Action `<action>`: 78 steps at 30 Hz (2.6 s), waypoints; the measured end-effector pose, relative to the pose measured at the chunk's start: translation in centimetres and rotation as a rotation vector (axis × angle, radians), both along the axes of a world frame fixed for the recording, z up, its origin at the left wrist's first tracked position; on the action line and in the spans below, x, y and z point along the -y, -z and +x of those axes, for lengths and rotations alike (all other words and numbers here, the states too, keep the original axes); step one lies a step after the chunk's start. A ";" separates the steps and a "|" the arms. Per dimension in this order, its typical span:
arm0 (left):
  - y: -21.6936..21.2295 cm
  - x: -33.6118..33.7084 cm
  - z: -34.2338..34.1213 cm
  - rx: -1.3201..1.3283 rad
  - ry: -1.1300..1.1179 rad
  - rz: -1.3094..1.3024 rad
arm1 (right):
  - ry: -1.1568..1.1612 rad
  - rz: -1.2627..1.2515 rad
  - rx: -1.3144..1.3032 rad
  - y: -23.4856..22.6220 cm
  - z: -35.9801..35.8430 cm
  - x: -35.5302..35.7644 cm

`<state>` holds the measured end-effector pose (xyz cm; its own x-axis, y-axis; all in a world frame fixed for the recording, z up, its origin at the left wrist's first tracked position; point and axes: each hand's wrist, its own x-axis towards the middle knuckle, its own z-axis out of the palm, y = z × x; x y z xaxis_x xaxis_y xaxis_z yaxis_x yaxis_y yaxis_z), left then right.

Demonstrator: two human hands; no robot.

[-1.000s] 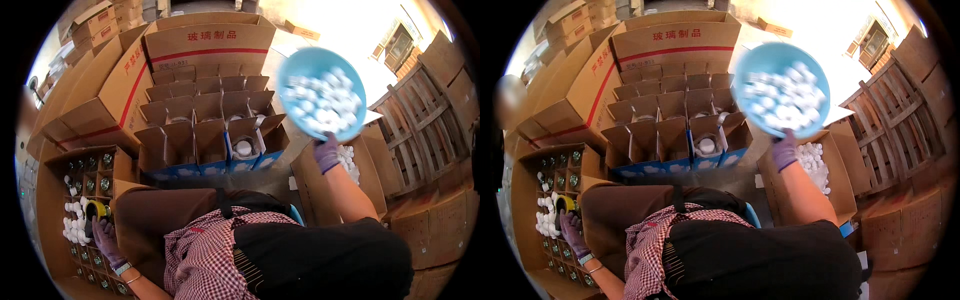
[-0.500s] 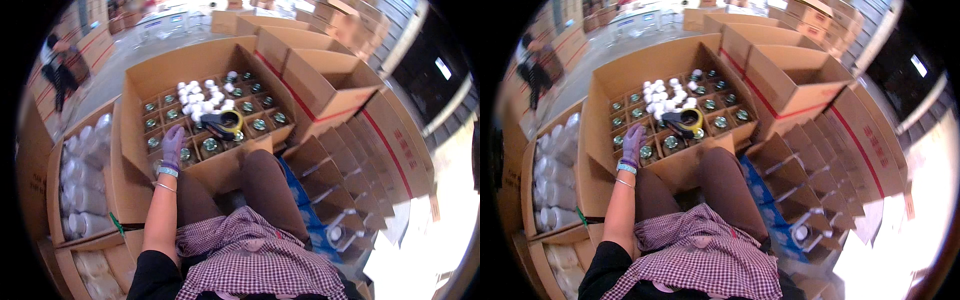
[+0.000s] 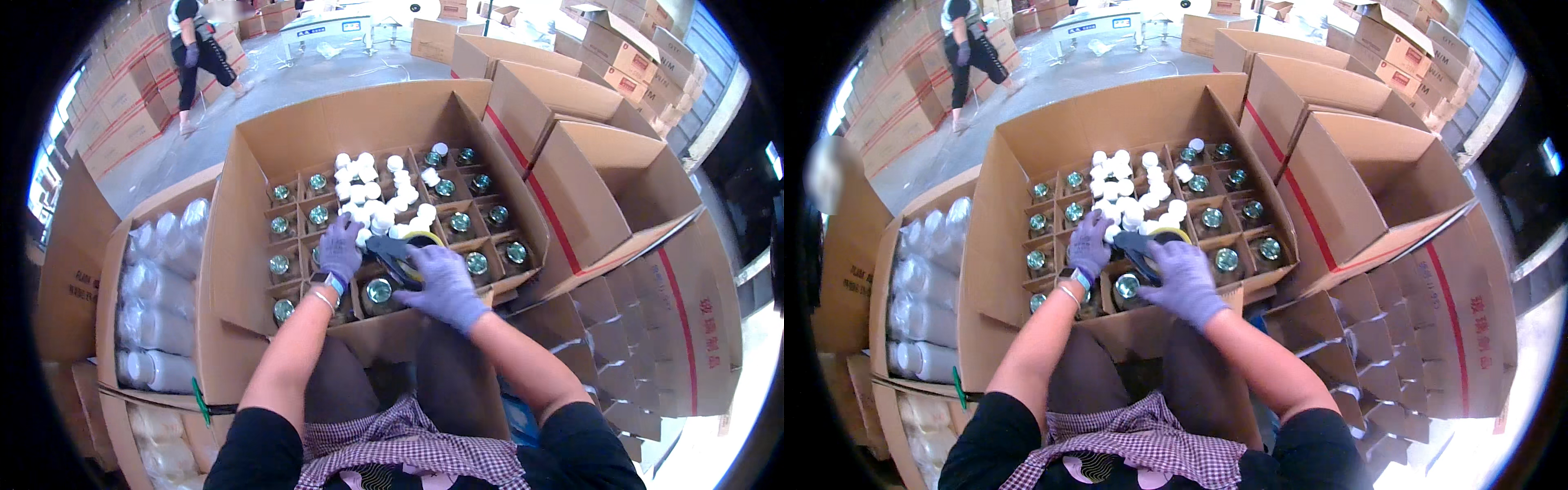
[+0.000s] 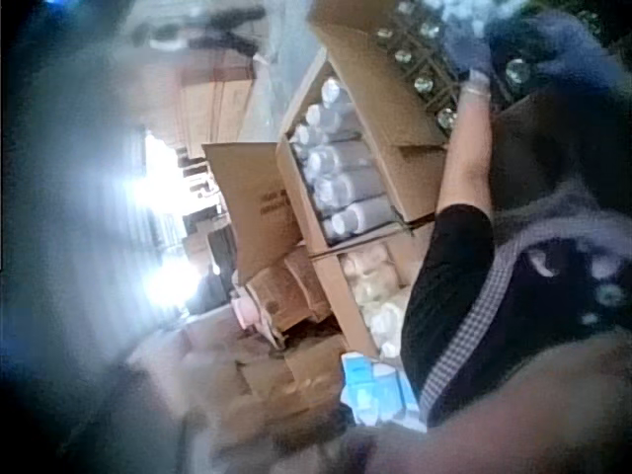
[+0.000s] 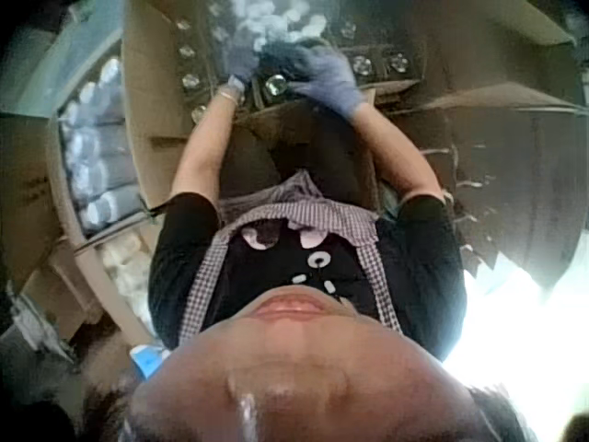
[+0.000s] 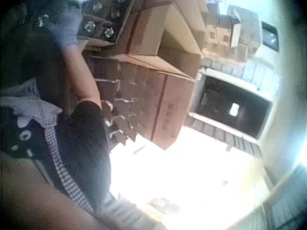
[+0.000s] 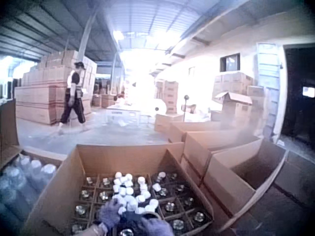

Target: The person sits on the floor in a warehouse and packs small glass bottles into a cardboard box with dividers. They place white caps on the bottles, wrap each bottle in plastic, and then place the wrapped bottles into the box. The person also handles a white plastic jug, wrapping it in plastic and placing it into the box.

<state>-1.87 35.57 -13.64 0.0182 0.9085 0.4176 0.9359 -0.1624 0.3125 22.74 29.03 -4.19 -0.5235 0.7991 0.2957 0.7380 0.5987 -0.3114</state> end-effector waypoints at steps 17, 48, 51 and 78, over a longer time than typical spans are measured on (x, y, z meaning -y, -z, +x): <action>-4.2 12.2 -4.5 -0.180 -0.098 -0.617 | 0.482 -1.144 -0.983 4.2 19.7 15.4; -5.8 1.1 -5.3 -0.005 -0.057 -0.622 | 0.212 -0.219 0.189 6.4 -1.9 -12.6; -1.8 -2.5 -4.5 -0.032 -0.212 -0.406 | 0.151 -0.165 0.236 8.0 -2.1 -12.9; -0.1 -4.4 -7.8 -0.330 -0.033 -1.072 | 0.085 0.152 0.042 7.7 -3.8 -12.4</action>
<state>-9.67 39.94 -13.56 -0.0473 0.7979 -0.6010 0.9976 0.0679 0.0115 18.89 41.47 -11.91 -0.4704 0.7884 0.3963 0.7982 0.5717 -0.1900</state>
